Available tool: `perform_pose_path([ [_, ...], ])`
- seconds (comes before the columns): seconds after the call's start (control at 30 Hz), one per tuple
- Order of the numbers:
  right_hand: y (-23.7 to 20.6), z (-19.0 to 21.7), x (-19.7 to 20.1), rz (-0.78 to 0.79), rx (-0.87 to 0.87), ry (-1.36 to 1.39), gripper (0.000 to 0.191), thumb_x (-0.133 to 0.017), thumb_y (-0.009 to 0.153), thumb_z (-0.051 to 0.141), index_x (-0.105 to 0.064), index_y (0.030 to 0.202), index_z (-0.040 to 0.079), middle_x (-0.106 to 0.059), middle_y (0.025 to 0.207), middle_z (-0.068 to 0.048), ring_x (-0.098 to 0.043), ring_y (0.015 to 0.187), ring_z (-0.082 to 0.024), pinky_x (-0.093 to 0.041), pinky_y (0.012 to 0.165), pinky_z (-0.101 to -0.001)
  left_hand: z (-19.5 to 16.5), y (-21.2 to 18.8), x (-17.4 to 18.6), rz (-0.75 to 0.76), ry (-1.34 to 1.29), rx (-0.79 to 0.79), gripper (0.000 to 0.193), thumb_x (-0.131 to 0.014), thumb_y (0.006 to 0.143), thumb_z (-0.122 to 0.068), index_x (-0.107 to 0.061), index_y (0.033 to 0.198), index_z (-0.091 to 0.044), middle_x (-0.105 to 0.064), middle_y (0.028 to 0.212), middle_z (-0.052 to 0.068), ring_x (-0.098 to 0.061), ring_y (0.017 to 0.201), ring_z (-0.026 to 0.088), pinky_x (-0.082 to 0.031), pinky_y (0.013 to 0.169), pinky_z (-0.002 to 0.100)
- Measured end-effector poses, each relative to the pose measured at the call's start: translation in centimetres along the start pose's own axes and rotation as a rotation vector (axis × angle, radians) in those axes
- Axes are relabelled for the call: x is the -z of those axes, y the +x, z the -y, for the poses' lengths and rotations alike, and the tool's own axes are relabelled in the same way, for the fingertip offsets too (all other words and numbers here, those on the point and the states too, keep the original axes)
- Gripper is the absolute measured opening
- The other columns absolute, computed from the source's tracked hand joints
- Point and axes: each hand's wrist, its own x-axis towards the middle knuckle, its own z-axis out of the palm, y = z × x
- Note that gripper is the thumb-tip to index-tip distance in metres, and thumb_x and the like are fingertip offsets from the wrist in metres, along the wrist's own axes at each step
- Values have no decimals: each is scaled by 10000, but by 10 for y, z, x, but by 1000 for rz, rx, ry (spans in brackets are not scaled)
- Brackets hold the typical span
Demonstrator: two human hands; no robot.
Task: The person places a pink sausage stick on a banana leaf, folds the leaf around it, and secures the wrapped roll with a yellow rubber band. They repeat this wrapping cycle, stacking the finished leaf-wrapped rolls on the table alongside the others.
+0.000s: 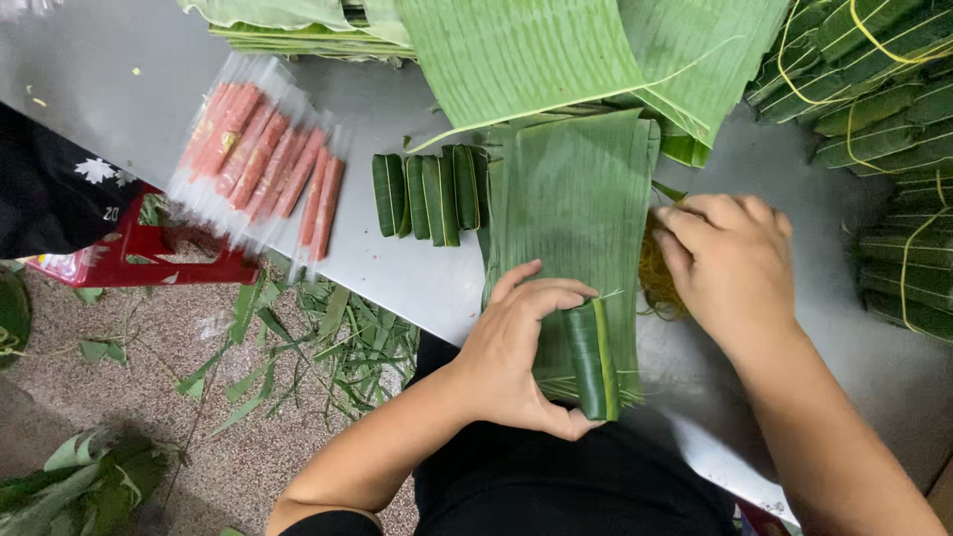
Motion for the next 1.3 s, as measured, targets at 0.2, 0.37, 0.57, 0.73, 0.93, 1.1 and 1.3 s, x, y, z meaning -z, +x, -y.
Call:
perform_pose_path([
  [0.2,0,-3,7,64,-35,-135,80,-736,992,196,-733,1041,133,-688,1104,-38,-605,1059,-284,-441,927,-451,4,-2,2,-15,-90,27,1069,-954,607,-432,-348,1428,-114,-596,1392,126,-599,1291,298,-304,1291,576],
  [0.37,-15,16,31,145,-20,504,96,-629,939,108,-646,1015,52,-673,1058,-101,-637,1018,-297,-480,907,-426,12,-6,2,24,-478,135,1056,-936,681,-405,-313,1476,-99,-463,1484,141,-509,1338,268,-395,1225,409],
  [0.57,-30,52,23,108,-50,746,127,-674,930,116,-623,994,19,-677,960,-122,-677,873,-258,-530,776,-349,17,-6,-4,63,-1111,222,1041,-920,752,-422,-315,1520,-65,-425,1431,106,-441,1360,215,-338,1212,352],
  [0.73,-27,58,15,135,-26,919,65,-635,973,70,-616,1012,22,-688,961,-102,-690,874,-248,-538,800,-353,8,-6,-2,12,-1265,344,1093,-902,722,-494,-312,1524,-42,-445,1416,126,-486,1337,251,-407,1163,395],
  [0.93,-26,61,22,115,100,934,49,-676,933,64,-655,969,37,-711,871,-61,-702,753,-204,-545,682,-308,8,0,3,-127,-1132,421,1098,-881,717,-517,-310,1526,-43,-457,1415,131,-496,1355,265,-420,1179,419],
  [1.1,-28,68,17,-95,80,655,138,-784,875,68,-651,892,33,-687,817,-84,-651,692,-237,-498,625,-323,13,-2,1,-26,-1201,342,1096,-871,725,-555,-336,1532,-41,-495,1378,127,-496,1289,230,-386,1162,363],
  [1.3,-27,65,11,103,72,886,100,-682,939,78,-614,977,15,-668,962,-118,-673,875,-237,-536,770,-313,5,-11,6,6,-1354,474,1207,-900,621,-598,-320,1517,-35,-484,1350,127,-500,1196,250,-416,1063,399],
])
